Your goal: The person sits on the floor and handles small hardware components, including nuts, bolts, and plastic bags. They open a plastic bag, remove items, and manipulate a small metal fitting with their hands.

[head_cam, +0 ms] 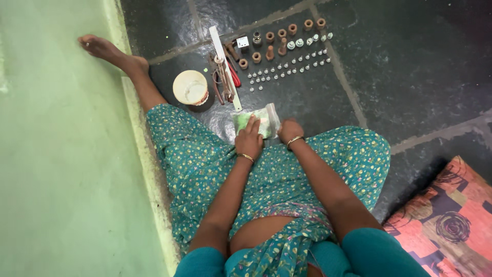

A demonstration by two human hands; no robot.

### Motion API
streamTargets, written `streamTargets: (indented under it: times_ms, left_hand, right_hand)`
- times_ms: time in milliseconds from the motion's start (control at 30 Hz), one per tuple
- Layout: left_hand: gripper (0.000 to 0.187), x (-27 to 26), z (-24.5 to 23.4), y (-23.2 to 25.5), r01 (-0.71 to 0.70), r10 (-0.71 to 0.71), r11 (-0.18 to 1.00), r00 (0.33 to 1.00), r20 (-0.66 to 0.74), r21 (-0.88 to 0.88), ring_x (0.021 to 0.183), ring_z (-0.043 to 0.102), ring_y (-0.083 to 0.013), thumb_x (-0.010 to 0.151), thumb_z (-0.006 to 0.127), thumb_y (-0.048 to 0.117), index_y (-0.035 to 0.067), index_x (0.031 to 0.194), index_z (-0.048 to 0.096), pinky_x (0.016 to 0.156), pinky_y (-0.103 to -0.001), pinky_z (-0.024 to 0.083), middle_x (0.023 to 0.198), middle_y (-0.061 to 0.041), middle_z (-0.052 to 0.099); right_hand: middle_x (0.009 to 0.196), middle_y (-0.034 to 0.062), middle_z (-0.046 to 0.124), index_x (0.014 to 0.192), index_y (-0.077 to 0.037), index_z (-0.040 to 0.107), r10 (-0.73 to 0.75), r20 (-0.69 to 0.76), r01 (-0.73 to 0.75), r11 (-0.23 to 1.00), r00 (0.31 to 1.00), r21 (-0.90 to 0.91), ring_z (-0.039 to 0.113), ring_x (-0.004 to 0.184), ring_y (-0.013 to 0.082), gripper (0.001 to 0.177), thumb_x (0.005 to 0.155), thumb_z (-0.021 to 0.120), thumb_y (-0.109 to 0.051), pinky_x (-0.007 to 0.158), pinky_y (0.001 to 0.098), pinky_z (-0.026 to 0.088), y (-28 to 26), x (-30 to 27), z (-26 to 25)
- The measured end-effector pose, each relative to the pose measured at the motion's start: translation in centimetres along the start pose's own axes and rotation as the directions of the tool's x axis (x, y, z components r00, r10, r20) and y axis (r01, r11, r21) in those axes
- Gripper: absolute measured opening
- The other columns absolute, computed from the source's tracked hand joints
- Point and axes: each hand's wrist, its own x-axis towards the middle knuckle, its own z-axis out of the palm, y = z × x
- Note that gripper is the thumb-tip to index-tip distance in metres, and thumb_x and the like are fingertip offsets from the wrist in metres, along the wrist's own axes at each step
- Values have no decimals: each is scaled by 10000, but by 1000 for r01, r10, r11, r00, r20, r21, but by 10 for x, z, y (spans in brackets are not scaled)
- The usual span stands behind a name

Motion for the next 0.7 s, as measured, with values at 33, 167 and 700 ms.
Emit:
streamTargets:
  times_ms: [33, 167, 700]
  left_hand:
    - [636, -1, 0, 0, -11, 11, 1000, 1000, -23, -3, 900, 658, -320, 809, 731, 233, 197, 1418, 555, 785, -456, 553, 1578, 7, 446]
    - [654, 0, -5, 2, 27, -29, 999, 998, 52, 32, 902, 653, -329, 812, 733, 235, 201, 1435, 536, 774, -459, 554, 1597, 7, 405]
    - [647, -16, -6, -8, 72, -73, 997, 996, 51, 21, 921, 660, -352, 823, 728, 250, 220, 1436, 524, 772, -475, 560, 1611, -1, 398]
  right_hand:
    - [1161, 236, 717, 1086, -100, 774, -23, -20, 23, 1000, 1000, -3, 717, 1029, 394, 284, 954, 683, -334, 916, 478, 571, 0, -2, 2]
    - [1133, 193, 707, 1185, -105, 667, -56, -97, 76, 973, 994, 217, 683, 1035, 385, 482, 771, 789, -319, 883, 488, 540, -5, -15, -12]
    - [842, 200, 751, 833, -55, 734, 48, -165, 41, 867, 985, 497, 736, 760, 312, 103, 783, 728, -146, 729, 403, 588, -10, -13, -11]
